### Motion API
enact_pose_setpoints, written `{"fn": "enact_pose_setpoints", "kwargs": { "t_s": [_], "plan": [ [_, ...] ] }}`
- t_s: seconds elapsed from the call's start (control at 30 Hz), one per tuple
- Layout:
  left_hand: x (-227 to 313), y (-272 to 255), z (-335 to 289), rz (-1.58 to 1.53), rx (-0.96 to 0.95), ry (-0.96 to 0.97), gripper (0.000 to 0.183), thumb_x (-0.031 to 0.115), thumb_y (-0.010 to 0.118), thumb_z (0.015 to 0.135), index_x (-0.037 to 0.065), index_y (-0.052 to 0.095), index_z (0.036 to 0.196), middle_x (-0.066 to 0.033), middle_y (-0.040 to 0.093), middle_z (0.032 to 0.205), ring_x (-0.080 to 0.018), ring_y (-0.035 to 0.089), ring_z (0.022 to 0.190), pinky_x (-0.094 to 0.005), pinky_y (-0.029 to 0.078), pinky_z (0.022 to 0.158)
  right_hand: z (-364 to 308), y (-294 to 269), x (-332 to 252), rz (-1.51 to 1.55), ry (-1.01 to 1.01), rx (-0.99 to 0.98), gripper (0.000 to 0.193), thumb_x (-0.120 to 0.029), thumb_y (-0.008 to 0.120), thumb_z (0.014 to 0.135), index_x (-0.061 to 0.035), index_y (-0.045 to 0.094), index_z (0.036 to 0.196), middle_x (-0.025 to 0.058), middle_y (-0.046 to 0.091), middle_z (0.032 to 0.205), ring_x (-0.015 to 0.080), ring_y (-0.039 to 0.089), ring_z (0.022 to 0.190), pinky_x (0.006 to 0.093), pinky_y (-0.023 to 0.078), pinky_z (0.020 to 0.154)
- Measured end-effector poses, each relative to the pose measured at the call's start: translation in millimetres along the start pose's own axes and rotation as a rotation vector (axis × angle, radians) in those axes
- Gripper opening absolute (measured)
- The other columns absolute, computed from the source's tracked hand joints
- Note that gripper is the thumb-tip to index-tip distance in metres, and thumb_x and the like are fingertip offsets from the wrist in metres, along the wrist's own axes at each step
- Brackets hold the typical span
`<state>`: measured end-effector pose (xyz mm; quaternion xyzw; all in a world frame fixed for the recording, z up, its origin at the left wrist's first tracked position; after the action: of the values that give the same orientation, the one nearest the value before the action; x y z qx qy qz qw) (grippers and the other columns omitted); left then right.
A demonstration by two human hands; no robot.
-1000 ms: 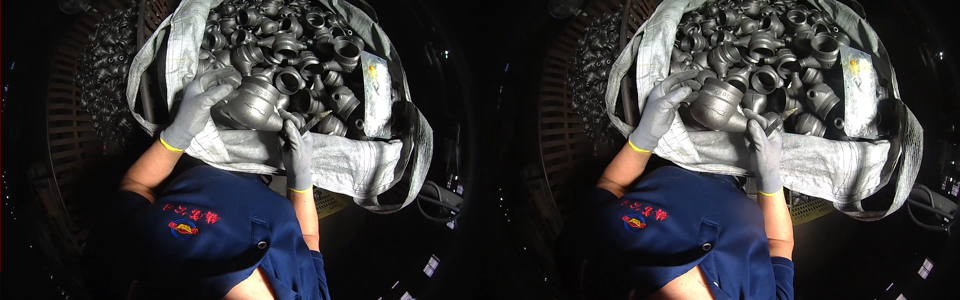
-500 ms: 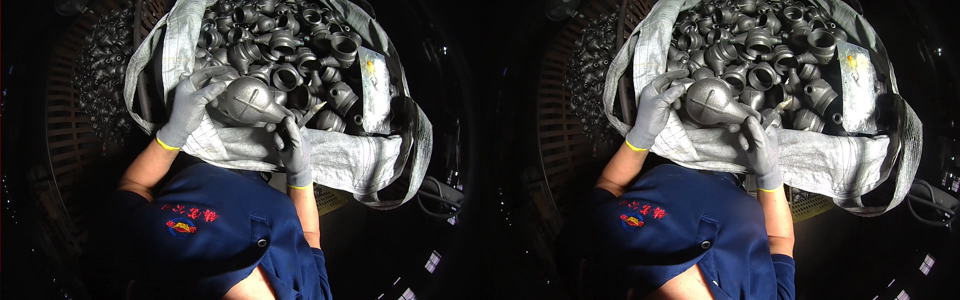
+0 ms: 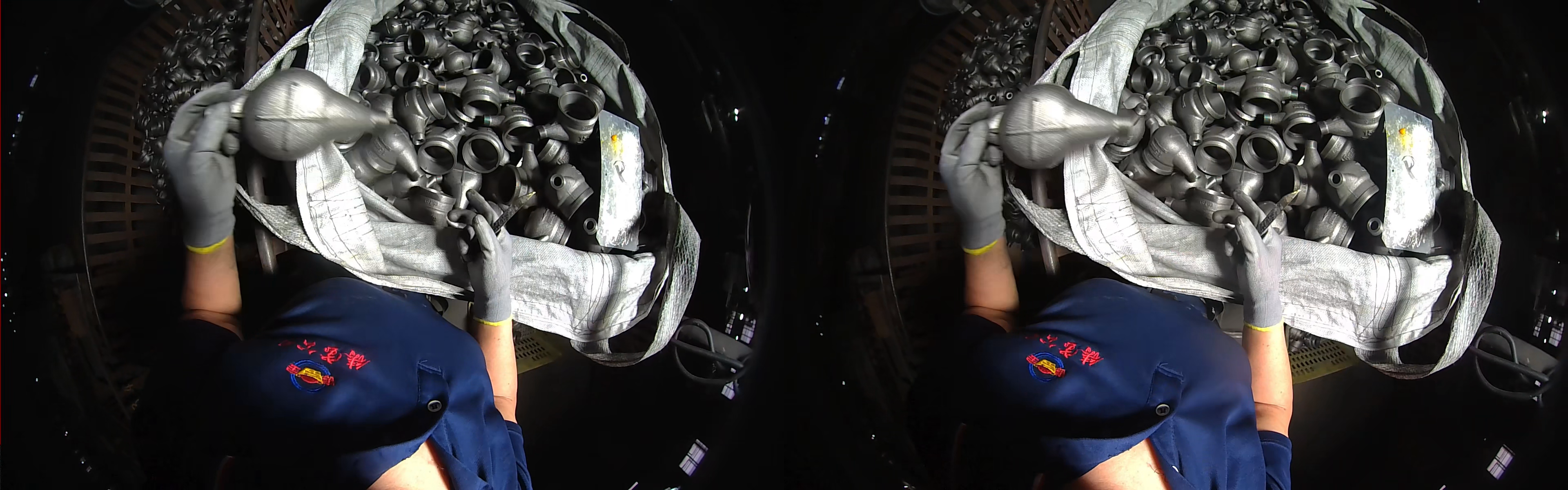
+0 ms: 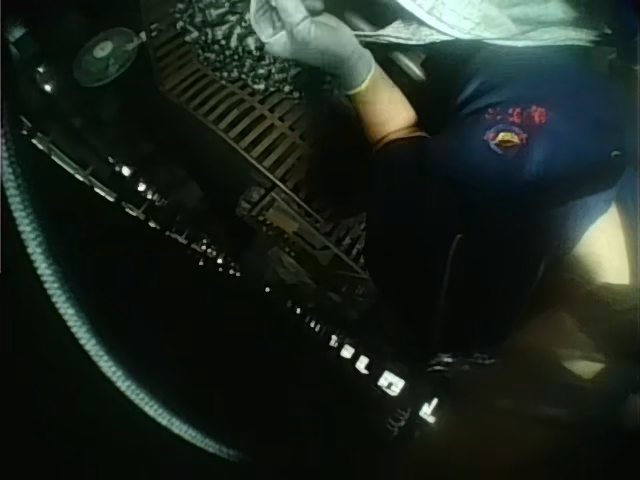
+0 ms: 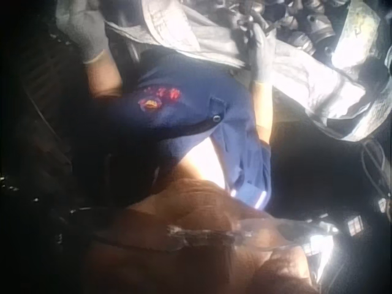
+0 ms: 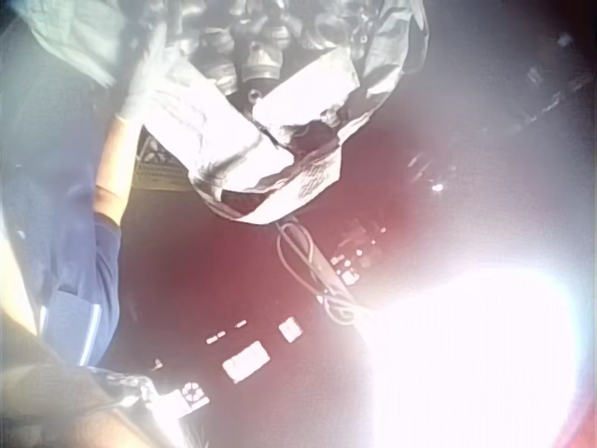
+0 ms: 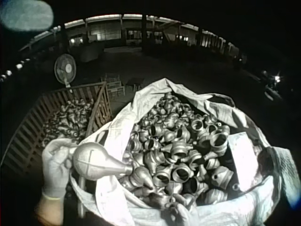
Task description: Inspecting and scraping burrs or debris from metal pipe fittings retrieved from a large bag.
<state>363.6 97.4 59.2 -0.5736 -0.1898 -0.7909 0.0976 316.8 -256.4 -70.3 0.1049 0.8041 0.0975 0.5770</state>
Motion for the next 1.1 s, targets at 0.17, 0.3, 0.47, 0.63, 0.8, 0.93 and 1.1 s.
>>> {"fn": "enact_pose_setpoints", "kwargs": {
  "t_s": [0.17,0.3,0.47,0.63,0.8,0.93,1.1],
  "plan": [
    [20.9,-129.4,31.4,0.249,0.409,0.242,0.019,0.0,0.056,0.092,-0.007,0.058,0.109,-0.0096,0.064,0.094,-0.0077,0.058,0.078,-0.0179,0.049,0.066,3.6,1.6,0.4,-0.051,-0.038,0.009,0.048,-0.008,0.05,0.087,0.0064,0.043,0.132,0.0135,0.065,0.106,0.0084,0.054,0.069,0.0192,0.044,0.06],
    [-43.0,-204.8,16.5,0.614,0.516,0.17,0.02,0.002,0.066,0.084,-0.005,0.062,0.102,-0.009,0.065,0.091,-0.0134,0.061,0.076,-0.0228,0.05,0.068,6.8,-1.5,9.0,0.02,0.007,0.011,0.045,-0.004,0.045,0.088,0.0061,0.044,0.132,0.0144,0.064,0.108,0.0105,0.059,0.074,0.0205,0.048,0.065],
    [-225.2,-325.4,-60.9,0.792,0.552,-0.267,0.021,0.001,0.072,0.073,-0.001,0.067,0.093,-0.0089,0.068,0.088,-0.0151,0.062,0.076,-0.0291,0.051,0.071,3.8,10.3,4.0,-0.189,-0.006,0.01,0.039,-0.006,0.041,0.096,0.0022,0.047,0.134,0.0073,0.066,0.096,0.0071,0.057,0.071,0.0206,0.047,0.066],
    [-334.8,-329.6,-141.1,0.607,0.617,-0.632,0.024,-0.006,0.072,0.068,-0.003,0.068,0.091,-0.0105,0.068,0.086,-0.0181,0.063,0.077,-0.0303,0.051,0.069,1.3,16.2,3.6,-0.329,0.063,0.04,0.036,-0.011,0.042,0.099,-0.0043,0.051,0.134,0.0017,0.063,0.083,0.0036,0.053,0.064,0.0193,0.045,0.062],
    [-349.3,-330.1,-73.8,-0.115,0.625,-0.542,0.02,-0.004,0.056,0.081,-0.002,0.066,0.099,-0.01,0.067,0.09,-0.0208,0.063,0.071,-0.032,0.052,0.065,4.3,6.5,12.3,-0.338,0.071,0.038,0.036,-0.012,0.045,0.098,-0.0039,0.052,0.133,-0.0033,0.057,0.075,0.0007,0.045,0.058,0.0175,0.04,0.054],
    [-128.3,-148.6,62.3,0.25,0.317,-0.104,0.032,0.002,0.051,0.092,-0.006,0.052,0.123,-0.0134,0.061,0.116,-0.021,0.061,0.104,-0.0313,0.05,0.089,5.5,7.0,12.3,-0.228,0.086,0.036,0.043,-0.007,0.047,0.093,-0.0045,0.049,0.136,-0.0039,0.056,0.077,-0.0001,0.044,0.059,0.0161,0.037,0.054],
    [4.2,86.8,71.1,0.13,-0.202,0.226,0.026,0.004,0.054,0.092,-0.009,0.056,0.114,-0.0164,0.064,0.11,-0.021,0.064,0.1,-0.0307,0.052,0.09,3.6,2.3,6.4,-0.149,0.046,0.023,0.045,-0.002,0.043,0.091,-0.0026,0.048,0.136,0.0029,0.065,0.093,0.0026,0.047,0.06,0.0171,0.041,0.056]
  ]
}}
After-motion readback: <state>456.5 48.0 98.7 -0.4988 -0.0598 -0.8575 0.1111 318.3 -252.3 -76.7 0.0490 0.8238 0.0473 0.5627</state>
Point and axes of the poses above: each hand's wrist, its own z-axis towards the middle knuckle, its own y-axis out of the palm, x = y × z, the point moved 5 cm from there along z, towards the middle knuckle
